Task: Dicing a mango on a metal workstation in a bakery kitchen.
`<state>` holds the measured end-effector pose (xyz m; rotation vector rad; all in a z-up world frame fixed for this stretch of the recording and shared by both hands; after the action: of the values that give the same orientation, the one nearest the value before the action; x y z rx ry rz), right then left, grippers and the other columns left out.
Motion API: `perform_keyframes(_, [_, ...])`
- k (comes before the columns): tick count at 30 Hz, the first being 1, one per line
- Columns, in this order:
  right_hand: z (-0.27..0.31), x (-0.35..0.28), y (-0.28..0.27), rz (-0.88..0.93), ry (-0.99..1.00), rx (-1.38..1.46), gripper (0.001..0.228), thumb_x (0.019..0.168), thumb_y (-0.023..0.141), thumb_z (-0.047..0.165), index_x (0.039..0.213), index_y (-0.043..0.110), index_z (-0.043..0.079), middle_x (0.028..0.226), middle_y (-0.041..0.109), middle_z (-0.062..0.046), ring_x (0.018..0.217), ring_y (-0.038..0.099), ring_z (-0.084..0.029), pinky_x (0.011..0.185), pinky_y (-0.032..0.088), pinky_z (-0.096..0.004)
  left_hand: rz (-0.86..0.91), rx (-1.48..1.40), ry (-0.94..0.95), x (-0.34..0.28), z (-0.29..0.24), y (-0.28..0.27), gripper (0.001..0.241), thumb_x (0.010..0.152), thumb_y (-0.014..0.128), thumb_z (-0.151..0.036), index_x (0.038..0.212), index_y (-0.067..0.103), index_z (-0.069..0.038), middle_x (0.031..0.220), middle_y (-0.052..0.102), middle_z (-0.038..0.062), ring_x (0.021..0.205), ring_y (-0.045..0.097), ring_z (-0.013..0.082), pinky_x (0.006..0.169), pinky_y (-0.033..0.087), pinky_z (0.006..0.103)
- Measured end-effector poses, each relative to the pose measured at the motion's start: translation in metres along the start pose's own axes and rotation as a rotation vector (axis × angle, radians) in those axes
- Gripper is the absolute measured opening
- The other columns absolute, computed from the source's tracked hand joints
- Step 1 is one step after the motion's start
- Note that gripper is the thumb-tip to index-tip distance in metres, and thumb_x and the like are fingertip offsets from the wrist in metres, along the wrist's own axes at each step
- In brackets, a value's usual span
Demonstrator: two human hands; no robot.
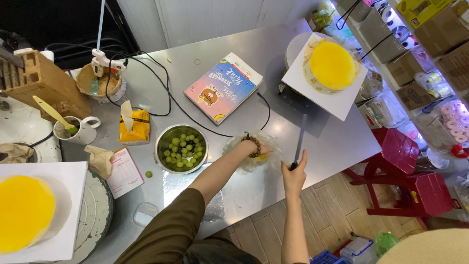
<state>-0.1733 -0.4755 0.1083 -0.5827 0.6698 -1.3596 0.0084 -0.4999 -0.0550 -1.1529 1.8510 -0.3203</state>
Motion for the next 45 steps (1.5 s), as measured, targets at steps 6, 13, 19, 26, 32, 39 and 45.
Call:
perform_keyframes(6, [0.021, -0.021, 0.016, 0.095, -0.053, 0.043, 0.092, 0.083, 0.080, 0.027, 0.160, 0.031, 0.029, 0.092, 0.070, -0.034, 0.104, 0.067, -0.056, 0.087, 0.049, -0.061, -0.292, 0.145, -0.024, 0.111, 0.061, 0.074, 0.041, 0.095, 0.042, -0.043, 0.111, 0.061, -0.011, 0.113, 0.058, 0.008, 0.106, 0.059, 0.0292, 0.094, 0.047, 0.0406])
perform_keyframes(13, [0.011, -0.010, 0.018, 0.108, -0.032, 0.085, 0.090, 0.084, 0.079, 0.026, 0.161, 0.032, 0.031, 0.087, 0.074, -0.023, 0.097, 0.072, -0.045, 0.086, 0.053, -0.053, -0.373, -0.162, -0.133, 0.117, 0.080, 0.091, 0.052, 0.098, 0.041, -0.051, 0.098, 0.073, -0.010, 0.100, 0.074, 0.010, 0.097, 0.071, 0.0311, 0.088, 0.056, 0.0412])
perform_keyframes(19, [0.005, -0.002, 0.009, 0.079, -0.005, 0.090, 0.090, 0.083, 0.079, 0.025, 0.160, 0.034, 0.032, 0.090, 0.073, -0.022, 0.097, 0.071, -0.044, 0.085, 0.052, -0.053, -0.100, 0.303, 0.044, -0.018, -0.019, 0.045, 0.049, 0.075, 0.061, -0.065, 0.075, 0.066, -0.016, 0.064, 0.062, 0.002, 0.060, 0.060, 0.0270, 0.054, 0.044, 0.0385])
perform_keyframes(26, [-0.018, 0.005, 0.019, 0.070, 0.011, 0.070, 0.093, 0.078, 0.078, 0.022, 0.159, 0.035, 0.036, 0.085, 0.073, -0.019, 0.091, 0.072, -0.042, 0.082, 0.052, -0.053, -0.031, 0.250, 0.045, -0.090, -0.024, 0.073, 0.076, 0.066, 0.086, -0.033, 0.129, 0.051, -0.008, 0.106, 0.070, 0.018, 0.094, 0.068, 0.0374, 0.085, 0.055, 0.0461])
perform_keyframes(32, [-0.018, -0.007, 0.015, 0.095, 0.025, 0.070, 0.090, 0.079, 0.076, 0.020, 0.159, 0.036, 0.032, 0.086, 0.072, -0.023, 0.086, 0.072, -0.044, 0.080, 0.052, -0.052, -0.177, -0.281, -0.246, 0.022, 0.048, 0.178, 0.092, 0.098, 0.022, -0.076, 0.119, 0.070, -0.001, 0.124, 0.069, 0.025, 0.119, 0.064, 0.0422, 0.103, 0.049, 0.0519])
perform_keyframes(39, [-0.040, -0.009, 0.014, 0.080, 0.006, 0.071, 0.087, 0.082, 0.074, 0.017, 0.159, 0.037, 0.028, 0.081, 0.073, -0.018, 0.070, 0.072, -0.035, 0.070, 0.055, -0.045, -0.851, 0.417, 0.453, -0.158, -0.061, 0.098, 0.045, 0.085, 0.070, -0.010, 0.122, 0.047, -0.006, 0.114, 0.061, 0.021, 0.089, 0.069, 0.0412, 0.076, 0.058, 0.0466])
perform_keyframes(45, [-0.075, 0.027, 0.026, 0.044, 0.079, 0.139, 0.089, 0.079, 0.084, 0.031, 0.157, 0.040, 0.034, 0.115, 0.068, -0.032, 0.112, 0.065, -0.047, 0.097, 0.051, -0.055, -1.051, -0.355, 0.545, -0.343, -0.116, -0.051, 0.062, 0.079, 0.085, -0.041, 0.129, 0.057, -0.017, 0.117, 0.063, 0.002, 0.112, 0.063, 0.0269, 0.095, 0.053, 0.0380])
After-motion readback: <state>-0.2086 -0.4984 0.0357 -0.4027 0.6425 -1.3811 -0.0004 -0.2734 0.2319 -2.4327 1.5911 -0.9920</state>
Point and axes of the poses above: each hand's wrist, its own x-axis towards the middle knuckle, its own y-axis out of the palm, z = x × y, the point moved 8 cm from there along x, towards the middle knuckle
